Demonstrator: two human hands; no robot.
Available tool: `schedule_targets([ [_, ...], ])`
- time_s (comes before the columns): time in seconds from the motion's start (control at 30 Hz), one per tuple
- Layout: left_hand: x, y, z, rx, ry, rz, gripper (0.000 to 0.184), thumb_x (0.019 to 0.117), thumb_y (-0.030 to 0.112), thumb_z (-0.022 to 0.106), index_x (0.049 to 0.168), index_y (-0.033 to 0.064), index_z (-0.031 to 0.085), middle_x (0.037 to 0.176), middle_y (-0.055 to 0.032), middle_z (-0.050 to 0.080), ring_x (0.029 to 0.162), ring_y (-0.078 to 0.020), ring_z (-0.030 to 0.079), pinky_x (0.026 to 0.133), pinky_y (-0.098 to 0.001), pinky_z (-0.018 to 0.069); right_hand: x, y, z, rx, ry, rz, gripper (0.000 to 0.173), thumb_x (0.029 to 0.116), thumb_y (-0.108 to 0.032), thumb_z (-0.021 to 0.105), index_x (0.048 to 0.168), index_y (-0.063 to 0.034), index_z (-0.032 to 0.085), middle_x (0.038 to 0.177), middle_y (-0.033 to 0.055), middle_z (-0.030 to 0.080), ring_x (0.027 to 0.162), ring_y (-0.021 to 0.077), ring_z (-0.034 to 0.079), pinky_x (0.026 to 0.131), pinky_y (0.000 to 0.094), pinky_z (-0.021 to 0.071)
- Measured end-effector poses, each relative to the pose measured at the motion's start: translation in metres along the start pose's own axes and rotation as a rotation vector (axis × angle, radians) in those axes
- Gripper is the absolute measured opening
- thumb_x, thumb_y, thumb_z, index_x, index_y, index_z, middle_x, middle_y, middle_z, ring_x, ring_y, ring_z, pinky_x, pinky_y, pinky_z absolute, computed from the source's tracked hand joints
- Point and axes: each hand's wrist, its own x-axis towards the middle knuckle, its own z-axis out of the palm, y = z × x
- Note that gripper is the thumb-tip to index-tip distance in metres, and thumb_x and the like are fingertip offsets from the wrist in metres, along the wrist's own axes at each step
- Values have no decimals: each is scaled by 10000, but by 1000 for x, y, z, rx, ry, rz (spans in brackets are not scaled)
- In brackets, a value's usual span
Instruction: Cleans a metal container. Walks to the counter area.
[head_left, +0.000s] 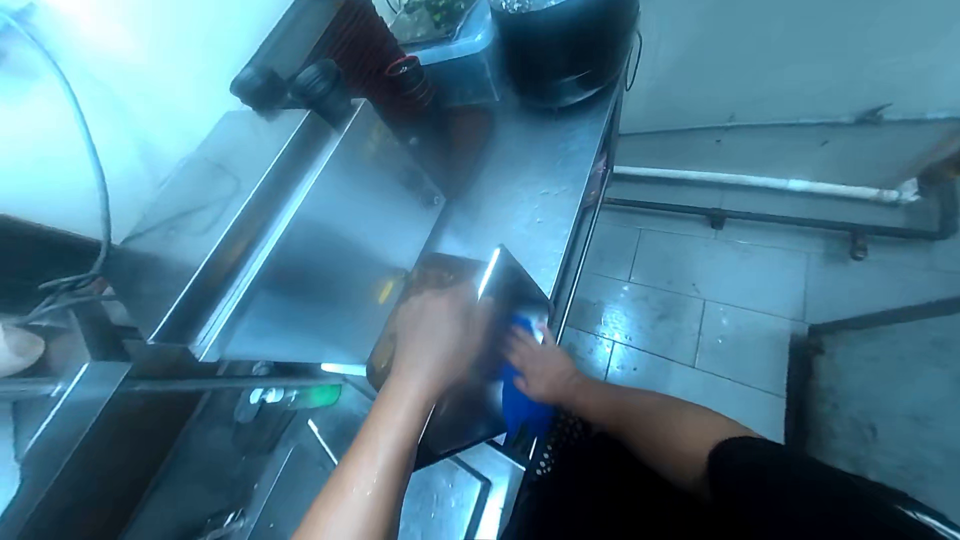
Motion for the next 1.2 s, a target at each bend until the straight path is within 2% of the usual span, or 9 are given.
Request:
schedule_targets([
  [0.17,11,3,-2,19,-16,-17,420,1046,411,513,688,194,543,553,27,487,517,-170,518,497,-413,415,23,6,-8,-87,109,227,662,988,-485,486,1592,-225,402,1695,1,293,1599,235,128,1242,676,12],
  [0.27,17,4,-4,-4,-24,-41,392,1039,405,537,716,189,588,575,18,530,553,-182,561,530,-443,455,8,-28,7,35,-74,31,636,1016,-450,444,1611,-247,351,1728,-6,202,1610,298,22,1221,726,6],
  [0.47,15,8,-8,4,-82,-70,364,1041,403,542,759,184,617,610,7,565,599,-197,598,557,-450,474,23,27,-27,-148,77,79,591,1020,-406,454,1584,-233,416,1657,-13,376,1576,220,227,1242,679,39],
  [0.6,20,8,-10,3,-102,-56,351,1050,389,523,782,181,615,639,-1,573,641,-207,612,589,-458,485,32,48,-50,-393,299,6,544,998,-299,540,1536,-244,486,1562,-53,508,1468,155,431,1215,626,220],
  [0.77,13,6,-14,-50,-75,-81,295,1011,414,597,827,186,629,675,10,588,625,-188,597,562,-444,489,47,14,-21,-200,36,240,637,1049,-481,321,1627,-214,325,1707,-38,265,1603,207,107,1211,721,-29],
  [0.87,-52,-6,-12,-187,214,-59,382,978,494,604,1211,207,703,1124,36,682,1036,-132,648,910,-433,566,43,14,-21,-164,-9,232,655,1047,-514,300,1619,-198,334,1705,-6,268,1605,215,86,1242,663,-41],
  [0.97,-145,-25,43,-396,706,-156,345,990,454,621,1105,131,662,1111,-8,653,1105,-86,615,958,-293,532,39,17,-19,-153,12,194,649,1038,-490,310,1616,-197,339,1706,-3,266,1607,218,81,1255,645,-25],
  [1.1,-201,-5,160,-368,412,-409,522,961,398,657,1138,-93,676,1159,-277,678,1140,-356,654,1022,-517,527,31,0,-11,-126,-38,160,679,1028,-496,336,1625,-172,317,1713,29,249,1609,256,66,1251,654,-21],
  [1.2,-183,3,193,-184,605,-308,409,1040,378,521,878,44,690,864,-130,719,870,-217,709,849,-385,586,15,-27,-4,-33,-109,112,692,1022,-496,389,1625,-167,313,1718,45,234,1607,283,87,1247,668,4],
])
